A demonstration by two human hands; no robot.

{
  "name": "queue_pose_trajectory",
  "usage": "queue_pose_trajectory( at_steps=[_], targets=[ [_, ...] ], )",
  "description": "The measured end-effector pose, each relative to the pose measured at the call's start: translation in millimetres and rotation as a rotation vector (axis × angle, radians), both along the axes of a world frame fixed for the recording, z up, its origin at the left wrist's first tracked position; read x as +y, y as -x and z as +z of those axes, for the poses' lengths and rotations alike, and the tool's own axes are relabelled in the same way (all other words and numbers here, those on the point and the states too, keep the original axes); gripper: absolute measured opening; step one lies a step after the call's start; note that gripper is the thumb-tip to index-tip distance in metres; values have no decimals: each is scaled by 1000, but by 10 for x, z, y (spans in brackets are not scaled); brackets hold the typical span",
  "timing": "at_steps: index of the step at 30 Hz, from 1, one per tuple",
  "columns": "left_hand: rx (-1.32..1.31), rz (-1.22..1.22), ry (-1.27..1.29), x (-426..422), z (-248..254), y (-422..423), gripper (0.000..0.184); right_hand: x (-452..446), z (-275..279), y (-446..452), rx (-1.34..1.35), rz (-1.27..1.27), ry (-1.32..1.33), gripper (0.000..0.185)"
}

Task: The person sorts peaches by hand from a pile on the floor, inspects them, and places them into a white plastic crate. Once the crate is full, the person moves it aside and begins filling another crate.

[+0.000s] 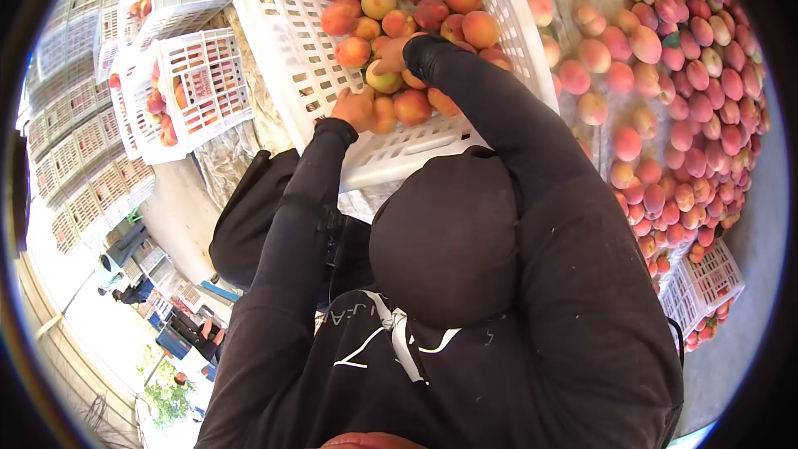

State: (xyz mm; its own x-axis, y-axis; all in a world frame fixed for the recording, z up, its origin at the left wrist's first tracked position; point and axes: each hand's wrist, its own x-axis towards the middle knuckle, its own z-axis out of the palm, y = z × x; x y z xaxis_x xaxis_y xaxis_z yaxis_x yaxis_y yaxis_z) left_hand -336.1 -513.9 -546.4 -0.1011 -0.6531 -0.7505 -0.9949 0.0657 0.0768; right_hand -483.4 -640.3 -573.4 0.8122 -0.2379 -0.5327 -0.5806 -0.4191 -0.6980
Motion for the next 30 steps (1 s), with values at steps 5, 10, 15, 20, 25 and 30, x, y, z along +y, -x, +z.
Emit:
queue_pose_trajectory(
  at_steps=[5,10,15,20,25,30],
  targets=[
    [22,40,212,229,223,91,27,244,126,-49,15,-37,132,52],
    [-27,-11,266,-90,505,115,16,218,200,-86,125,-68,80,55],
    [37,-62,770,-653,216,-85,21,206,208,-76,113,-70,62,57],
    [47,-213,650,-715,-191,-132,26,163,208,-38,59,-47,95,59],
    [-96,-24,414,-580,4,6,25,146,-69,-65,-36,-83,-24,58],
    [-3,-1,534,-305,-200,-35,27,153,-94,-99,58,-52,-13,59]
  ],
)
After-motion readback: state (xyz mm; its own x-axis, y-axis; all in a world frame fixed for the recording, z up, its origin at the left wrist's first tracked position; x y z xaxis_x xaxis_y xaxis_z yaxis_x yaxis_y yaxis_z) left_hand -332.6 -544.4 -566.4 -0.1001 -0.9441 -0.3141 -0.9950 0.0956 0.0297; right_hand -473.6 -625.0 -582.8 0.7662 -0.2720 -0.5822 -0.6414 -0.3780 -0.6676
